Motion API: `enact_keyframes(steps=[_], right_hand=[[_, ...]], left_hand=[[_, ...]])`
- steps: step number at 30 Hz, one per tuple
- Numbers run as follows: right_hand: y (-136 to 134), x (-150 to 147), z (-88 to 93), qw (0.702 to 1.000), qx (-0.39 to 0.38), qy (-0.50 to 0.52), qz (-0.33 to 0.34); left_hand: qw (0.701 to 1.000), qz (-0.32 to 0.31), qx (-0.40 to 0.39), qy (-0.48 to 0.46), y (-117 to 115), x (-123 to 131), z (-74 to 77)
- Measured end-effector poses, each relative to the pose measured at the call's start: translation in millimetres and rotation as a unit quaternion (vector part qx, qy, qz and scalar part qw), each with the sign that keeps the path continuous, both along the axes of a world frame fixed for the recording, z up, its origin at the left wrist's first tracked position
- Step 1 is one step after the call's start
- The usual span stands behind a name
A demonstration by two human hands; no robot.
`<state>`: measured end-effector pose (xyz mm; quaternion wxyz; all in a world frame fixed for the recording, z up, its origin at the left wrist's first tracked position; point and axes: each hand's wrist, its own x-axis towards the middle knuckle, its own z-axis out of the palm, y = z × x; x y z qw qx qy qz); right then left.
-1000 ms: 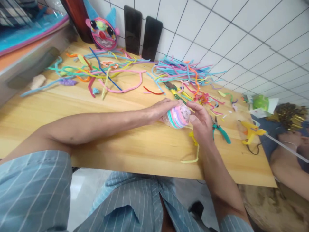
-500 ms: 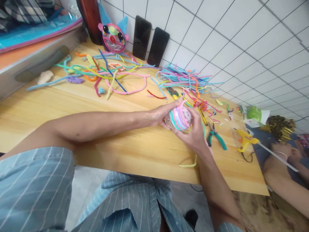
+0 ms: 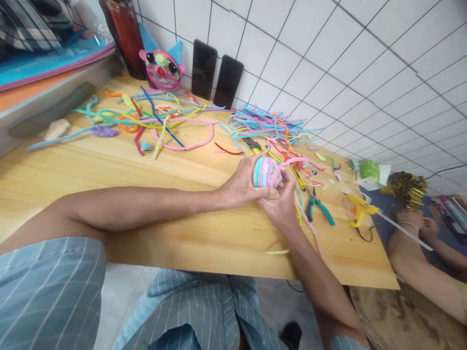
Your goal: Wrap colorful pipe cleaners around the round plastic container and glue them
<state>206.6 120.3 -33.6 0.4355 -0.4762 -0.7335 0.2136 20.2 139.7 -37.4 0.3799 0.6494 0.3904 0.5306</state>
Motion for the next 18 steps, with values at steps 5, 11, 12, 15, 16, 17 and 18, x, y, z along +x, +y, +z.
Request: enact_keyframes(steps=[5,11,12,15,16,17,18], right_hand=[[16.4,30.3,33.8,0.989,-0.116,0.063,0.067],[20.7,29.1,51.2,0.968,-0.178,0.152,0.086],[19.3,26.5,50.0,0.965,-0.183,0.164,0.086],[15.3,22.6,43.1,0.962,-0.191,0.179,0.080],[14.4,22.6,40.4,0.962,-0.191,0.180,0.076],[13.7,23.2,37.8,0.962,-0.189,0.181,0.072],[13.2,24.0,35.3,0.963,-0.187,0.182,0.068]], left_hand=[[1.000,0.007,0.001,0.029,4.8,-4.0,8.4],[0.996,-0.055,-0.026,0.070,-1.1,-2.6,5.1],[0.995,-0.063,-0.034,0.076,-2.6,-2.7,5.2],[0.989,-0.087,-0.049,0.105,-5.6,-4.0,7.9],[0.987,-0.094,-0.049,0.118,-6.2,-4.6,9.2],[0.986,-0.102,-0.045,0.128,-6.6,-5.2,10.5],[0.984,-0.106,-0.039,0.135,-6.9,-5.7,11.7]])
